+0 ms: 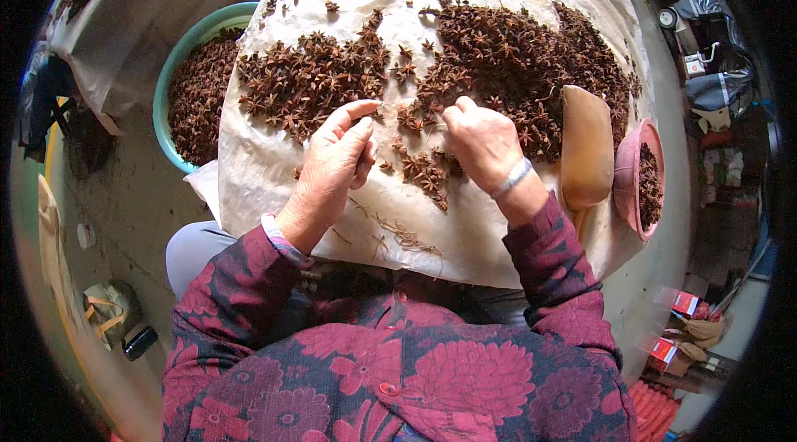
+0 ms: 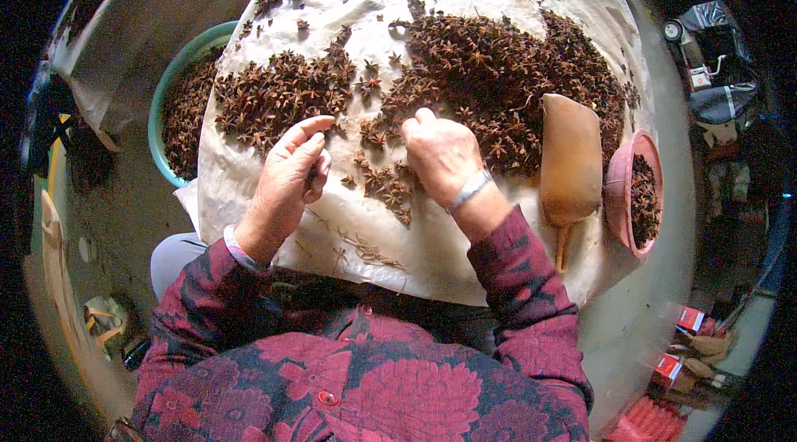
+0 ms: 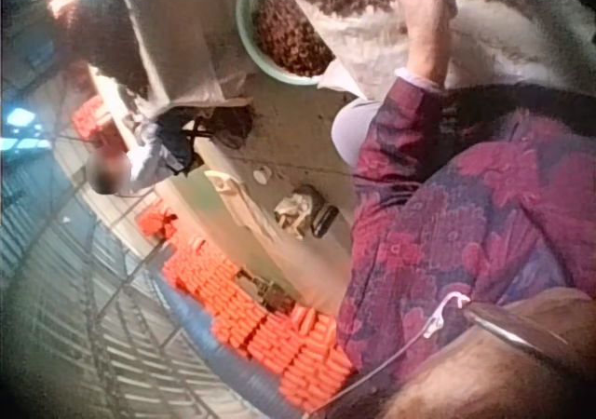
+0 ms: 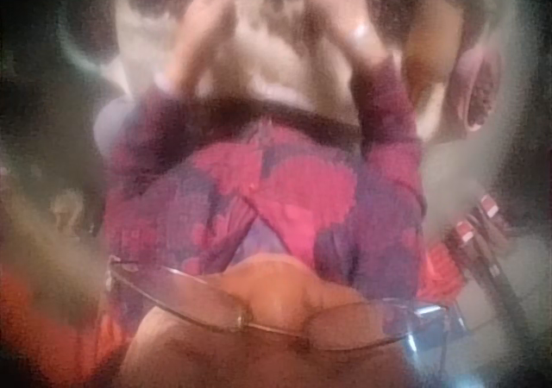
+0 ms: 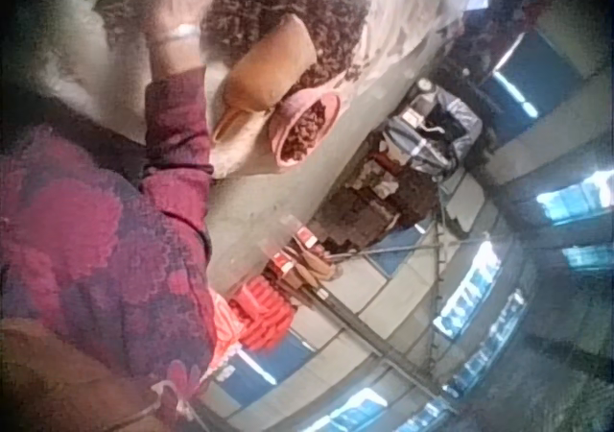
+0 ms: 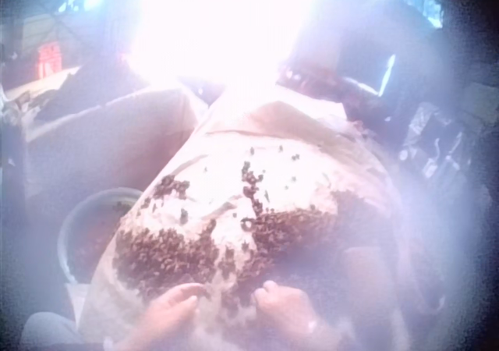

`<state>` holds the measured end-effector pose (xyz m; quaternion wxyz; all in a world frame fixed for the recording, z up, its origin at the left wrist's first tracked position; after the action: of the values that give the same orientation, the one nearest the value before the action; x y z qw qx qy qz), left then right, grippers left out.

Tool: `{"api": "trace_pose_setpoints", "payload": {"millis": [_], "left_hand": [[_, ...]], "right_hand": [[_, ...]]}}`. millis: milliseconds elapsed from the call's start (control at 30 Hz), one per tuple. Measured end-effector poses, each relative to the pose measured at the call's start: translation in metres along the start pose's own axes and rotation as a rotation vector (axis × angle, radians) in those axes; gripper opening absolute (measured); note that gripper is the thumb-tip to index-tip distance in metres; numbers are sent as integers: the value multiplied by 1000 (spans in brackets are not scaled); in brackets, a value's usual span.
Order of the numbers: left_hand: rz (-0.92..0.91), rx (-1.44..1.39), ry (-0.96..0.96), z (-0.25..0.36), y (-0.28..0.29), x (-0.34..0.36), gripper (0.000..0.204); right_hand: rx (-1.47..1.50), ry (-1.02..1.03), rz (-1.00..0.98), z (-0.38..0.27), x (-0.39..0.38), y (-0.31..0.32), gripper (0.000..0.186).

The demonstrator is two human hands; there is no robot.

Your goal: The person sits at a low table and sorts star anise by hand, removing stems and debris from the pile. They use a plastic scoop to move the spice and a metal cup to transfer portions, working continuously on the task.

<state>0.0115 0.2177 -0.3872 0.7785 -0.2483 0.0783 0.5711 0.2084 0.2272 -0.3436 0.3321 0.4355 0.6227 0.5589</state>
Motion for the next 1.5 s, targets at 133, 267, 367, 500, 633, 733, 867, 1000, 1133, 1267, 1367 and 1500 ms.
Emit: {"api": "trace_pose_setpoints", "payload": {"millis": [133,267,367,500,633,733,867,1000,1133,1267,1367,1500], "left_hand": [[-62,112,8,-7,-4,1,24],[-112,436,-110,-15,-16,2,17],[-61,851,-472,-9,-32,-3,12],[-44,1235,-778,-11,-54,-18,31],[-129,1336,-976,-17,-76,-26,44],[-186,1404,-1053,-24,-83,-30,39],[-190,1556,-1000,-28,-76,-26,22],[-45,1624,-957,-14,-58,-13,24],[103,1502,-842,3,-41,-4,21],[16,1079,-700,10,-36,1,13],[-124,692,-190,-10,-31,10,16],[-183,446,-14,-13,-36,7,16]], "right_hand": [[-46,30,-59,5,10,-17,3],[508,-116,67,14,-8,4,10],[1016,-380,94,21,-37,13,9],[1263,-489,124,-2,-88,25,7],[1152,-162,-85,-62,-116,29,11],[1393,-168,-633,-91,-137,12,23],[918,-99,14,-37,-106,34,22],[461,-184,277,15,-76,40,11],[211,-121,248,35,-42,21,2],[90,-99,134,44,-25,-7,9],[46,-131,64,46,-22,-16,6],[196,-187,81,35,-28,-8,9]]}}
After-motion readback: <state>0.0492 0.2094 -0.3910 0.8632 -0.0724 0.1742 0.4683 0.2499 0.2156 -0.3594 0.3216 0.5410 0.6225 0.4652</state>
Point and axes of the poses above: each hand's wrist, its own x-axis towards the middle knuckle, its own y-axis out of the back of the hand, z = x × y, the point moved 6 cm from there along x, towards the middle knuckle, and after that the axes turned 13 degrees about x, right-handed, at the moved point
